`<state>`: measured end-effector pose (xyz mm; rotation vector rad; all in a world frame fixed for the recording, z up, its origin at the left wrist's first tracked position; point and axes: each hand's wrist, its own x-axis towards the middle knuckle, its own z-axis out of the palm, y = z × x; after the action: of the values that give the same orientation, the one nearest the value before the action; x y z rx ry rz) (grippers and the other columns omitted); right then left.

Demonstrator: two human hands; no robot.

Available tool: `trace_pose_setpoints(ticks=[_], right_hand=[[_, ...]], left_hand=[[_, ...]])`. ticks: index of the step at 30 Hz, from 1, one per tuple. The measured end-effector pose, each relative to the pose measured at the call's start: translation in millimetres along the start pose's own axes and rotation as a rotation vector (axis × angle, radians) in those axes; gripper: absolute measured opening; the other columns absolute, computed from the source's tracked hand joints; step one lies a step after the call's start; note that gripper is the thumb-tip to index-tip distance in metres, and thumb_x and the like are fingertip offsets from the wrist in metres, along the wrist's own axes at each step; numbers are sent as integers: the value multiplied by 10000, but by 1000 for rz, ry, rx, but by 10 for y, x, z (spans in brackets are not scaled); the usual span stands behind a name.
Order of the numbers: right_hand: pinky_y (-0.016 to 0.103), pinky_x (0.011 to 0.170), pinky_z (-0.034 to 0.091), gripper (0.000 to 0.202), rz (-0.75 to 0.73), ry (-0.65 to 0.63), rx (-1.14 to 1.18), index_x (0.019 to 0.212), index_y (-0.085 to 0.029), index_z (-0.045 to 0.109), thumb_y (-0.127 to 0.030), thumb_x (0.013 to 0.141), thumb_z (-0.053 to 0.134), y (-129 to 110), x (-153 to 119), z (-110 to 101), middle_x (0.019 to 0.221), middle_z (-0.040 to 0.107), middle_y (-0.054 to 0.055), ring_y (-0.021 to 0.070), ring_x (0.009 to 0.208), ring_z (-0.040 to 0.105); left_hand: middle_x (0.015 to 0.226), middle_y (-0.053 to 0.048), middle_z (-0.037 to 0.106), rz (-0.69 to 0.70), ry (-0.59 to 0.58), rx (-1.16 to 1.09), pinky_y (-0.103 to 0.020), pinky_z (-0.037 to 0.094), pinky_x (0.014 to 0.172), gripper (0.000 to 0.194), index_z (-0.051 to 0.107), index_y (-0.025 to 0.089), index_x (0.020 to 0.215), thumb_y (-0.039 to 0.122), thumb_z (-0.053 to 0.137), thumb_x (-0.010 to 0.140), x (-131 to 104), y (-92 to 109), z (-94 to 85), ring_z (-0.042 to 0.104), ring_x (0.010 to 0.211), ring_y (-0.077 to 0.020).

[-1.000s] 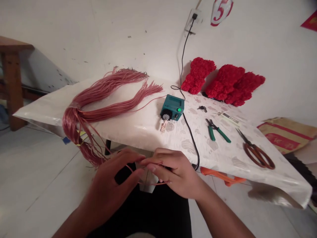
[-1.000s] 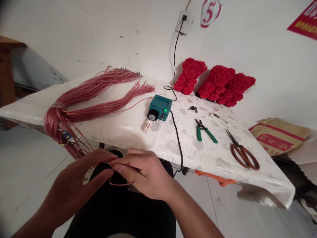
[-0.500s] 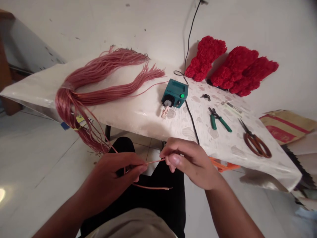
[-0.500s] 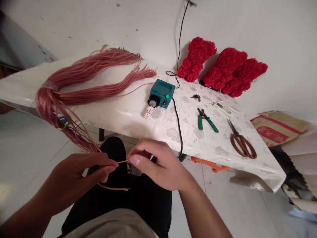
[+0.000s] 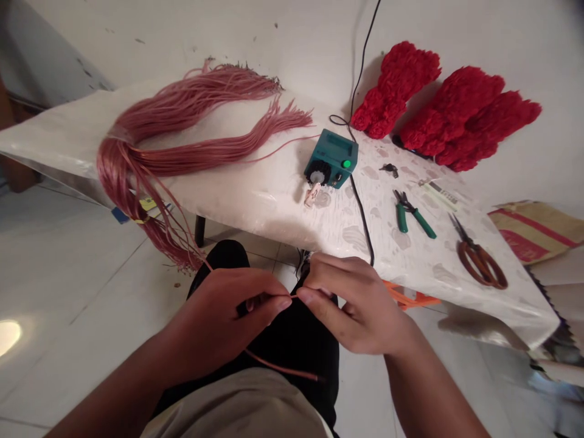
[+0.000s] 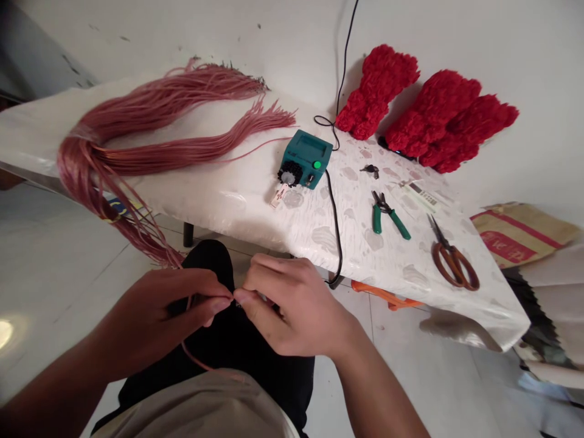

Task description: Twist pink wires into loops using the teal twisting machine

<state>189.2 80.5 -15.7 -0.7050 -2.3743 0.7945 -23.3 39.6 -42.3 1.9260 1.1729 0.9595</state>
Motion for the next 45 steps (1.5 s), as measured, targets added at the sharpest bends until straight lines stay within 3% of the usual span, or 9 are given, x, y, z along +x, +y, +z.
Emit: trace_pose_setpoints(ticks=[8,16,24,35,45], right_hand=[[267,604,349,217,45,-124,221,799,-201,479,-218,1012,513,55,-38,-39,770,466,-19,106,673,430],[259,591,329,239,-9,-72,244,753,-185,481,-160,980,549,93,-62,-32,704,450,-28,97,650,408],[251,587,330,227,5,-29,286,744,-171,493,-119,949,575,143,-109,31,717,467,-21,90,654,411],[251,588,333,206,-9,10,353,762,-169,525,-161,964,563,180,-157,66,709,479,-17,88,650,415],[247,575,325,217,10,56,331,749,-167,519,-163,958,579,197,-180,92,708,462,-19,86,641,406]], left_hand=[[635,82,615,1,-53,-17,-179,407,588,148,676,222,794,137,603,891,-19,46,13,539,575,-70],[631,78,597,52,-54,-7,-179,396,570,166,652,209,799,159,561,929,8,32,70,527,562,-68],[661,93,629,-67,-158,-71,-165,397,582,151,672,220,819,186,570,924,35,42,63,546,593,-58],[649,77,614,-11,-170,-31,-193,393,578,189,657,210,813,207,528,951,41,23,98,544,578,-73],[609,85,597,-92,-188,-73,-171,376,542,201,663,211,776,210,539,934,76,60,121,511,547,-62]])
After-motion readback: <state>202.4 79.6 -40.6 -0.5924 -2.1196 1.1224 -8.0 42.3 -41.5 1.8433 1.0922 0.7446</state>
